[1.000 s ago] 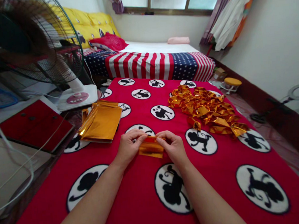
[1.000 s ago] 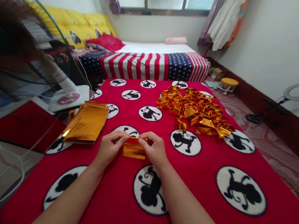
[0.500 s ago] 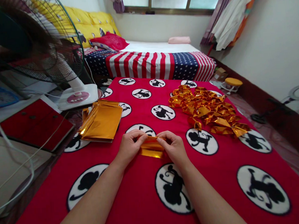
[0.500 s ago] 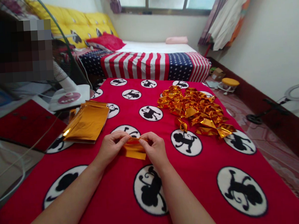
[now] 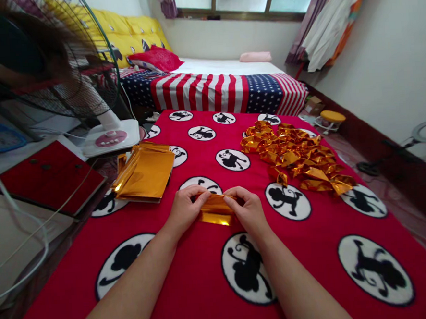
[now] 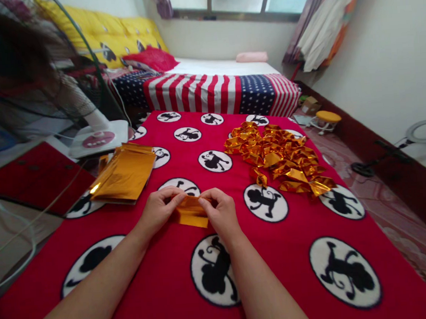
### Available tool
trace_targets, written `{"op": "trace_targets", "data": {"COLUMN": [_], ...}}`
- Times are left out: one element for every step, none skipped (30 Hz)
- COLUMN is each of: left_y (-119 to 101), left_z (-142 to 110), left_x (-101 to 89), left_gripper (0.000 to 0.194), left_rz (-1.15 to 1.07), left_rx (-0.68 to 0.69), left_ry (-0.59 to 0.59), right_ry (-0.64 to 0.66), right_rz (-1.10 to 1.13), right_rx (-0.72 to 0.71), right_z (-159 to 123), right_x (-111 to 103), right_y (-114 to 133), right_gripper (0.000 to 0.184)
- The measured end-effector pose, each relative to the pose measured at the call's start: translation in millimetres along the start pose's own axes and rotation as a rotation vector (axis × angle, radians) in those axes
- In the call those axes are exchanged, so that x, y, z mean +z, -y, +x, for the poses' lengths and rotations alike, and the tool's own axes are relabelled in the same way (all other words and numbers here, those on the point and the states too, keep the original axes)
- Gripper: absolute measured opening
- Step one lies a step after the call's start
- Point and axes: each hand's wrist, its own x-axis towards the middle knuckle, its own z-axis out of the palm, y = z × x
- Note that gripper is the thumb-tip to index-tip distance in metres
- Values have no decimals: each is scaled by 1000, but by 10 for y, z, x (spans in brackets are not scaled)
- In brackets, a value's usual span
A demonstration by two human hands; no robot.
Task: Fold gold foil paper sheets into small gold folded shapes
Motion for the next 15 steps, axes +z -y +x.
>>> {"op": "trace_targets", "data": {"left_y": [1,2,1,-1,-2,-3,-4,-5,-5,-5,-6,-8,-10,-13,-16], "left_z": [-2,-3,-4,-5,-4,-3,-1,0,2,3,3,3,3,2,1], "left_x": [-2,-3,-4,-5,-5,-5,-6,-6,-7,-8,-9,-10,-10,-10,-10], "left_gripper": [17,17,17,17,17,17,17,17,17,17,18,18,18,17,17], "left_rz": [1,1,1,1,2,2,2,2,1,0,0,-1,-1,-1,-2], "left_rx": [-1,-2,-1,-1,0,2,3,3,3,3,2,2,3,5,7], "left_ry": [1,1,1,1,-1,-1,-1,0,0,-2,-4,-5,-6,-7,-6], "right_ry": [1,0,-1,-2,-1,1,2,4,5,4,3,0,0,0,-1], "right_rz": [1,1,-1,-4,-7,-9,-11,-12,-13,-13,-14,-14,-14,-15,-16], "right_rx": [-1,-1,-1,-1,-1,0,2,3,4,3,3,3,3,4,6], "right_z": [0,-1,-1,-2,-2,-2,-2,-2,-2,-2,-2,-2,-3,-4,-5], "right_x": [-1,-1,-2,-3,-3,-3,-3,-3,-3,-3,-4,-4,-5,-6,-7], "right_y": [-1,-2,-2,-3,-3,-4,-4,-5,-5,-5,-4,-4,-4,-3,-2], "right_gripper": [8,8,9,9,9,9,9,9,9,9,9,9,9,9,9]}}
